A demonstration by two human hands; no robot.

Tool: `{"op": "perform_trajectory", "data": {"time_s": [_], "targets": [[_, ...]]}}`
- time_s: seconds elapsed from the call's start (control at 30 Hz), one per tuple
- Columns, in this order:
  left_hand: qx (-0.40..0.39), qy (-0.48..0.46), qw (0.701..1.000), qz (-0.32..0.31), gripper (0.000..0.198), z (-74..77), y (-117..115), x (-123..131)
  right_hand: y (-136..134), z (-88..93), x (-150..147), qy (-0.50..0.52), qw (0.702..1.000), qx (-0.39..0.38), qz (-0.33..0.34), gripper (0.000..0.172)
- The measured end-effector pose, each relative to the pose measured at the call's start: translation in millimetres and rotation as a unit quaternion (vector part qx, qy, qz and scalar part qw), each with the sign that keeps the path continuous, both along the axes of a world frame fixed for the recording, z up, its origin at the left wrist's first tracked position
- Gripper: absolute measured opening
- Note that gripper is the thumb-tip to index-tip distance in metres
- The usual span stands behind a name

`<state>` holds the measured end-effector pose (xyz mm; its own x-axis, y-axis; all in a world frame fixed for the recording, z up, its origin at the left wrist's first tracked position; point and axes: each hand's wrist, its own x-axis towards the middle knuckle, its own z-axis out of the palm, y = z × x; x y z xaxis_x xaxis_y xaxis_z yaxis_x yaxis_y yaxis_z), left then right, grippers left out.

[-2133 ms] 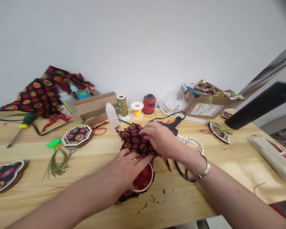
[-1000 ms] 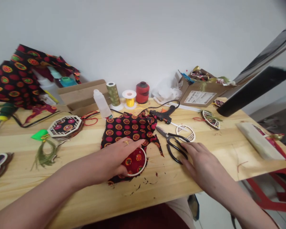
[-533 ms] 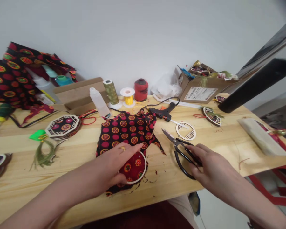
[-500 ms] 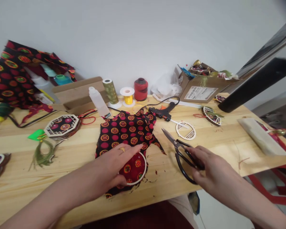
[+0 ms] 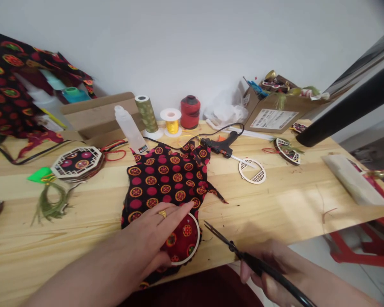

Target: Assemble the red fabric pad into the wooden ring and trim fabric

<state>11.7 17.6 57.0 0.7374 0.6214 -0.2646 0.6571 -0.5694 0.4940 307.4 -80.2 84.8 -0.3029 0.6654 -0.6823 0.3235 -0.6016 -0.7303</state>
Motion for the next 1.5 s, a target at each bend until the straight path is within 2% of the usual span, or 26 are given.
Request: {"op": "perform_trajectory", "data": {"time_s": [0.2,0.43,0.57,0.73,0.93,1.13,1.27,1.5], "targets": [[-0.008,0.002,1.0,-0.002,0.083,4.3,1,2,15,5.5,-5,-0.004,0.997,-0.066,0.042,0.06],[-0.006,-0.02,1.0,-0.012,0.077,5.3,0,0,17,-5.7,-8,0.046,0.997,-0.066,-0.008,0.064],[0.01,-0.031,0.999,-0.011,0.076,1.0,-1,-3,20,-6.7,-10,0.062,0.995,-0.072,-0.008,0.065],[0.014,-0.058,0.998,-0.023,0.071,-8.8,0,-9,22,-2.8,-11,0.025,0.997,-0.079,0.008,0.073],[0.014,-0.072,0.997,-0.023,0.071,-10.4,2,-8,22,-5.0,-10,0.001,0.998,-0.035,0.051,0.071],[0.009,-0.072,0.997,-0.011,0.066,-16.2,1,-10,27,-2.8,-13,-0.019,0.997,-0.029,0.069,0.073],[0.028,-0.065,0.997,-0.016,0.069,-20.0,-1,-11,29,2.3,-16,-0.041,0.997,-0.038,0.061,0.076],[0.023,-0.043,0.999,0.0,0.065,-9.1,-1,-8,32,5.3,-20,-0.039,0.997,-0.056,0.024,0.072]]}}
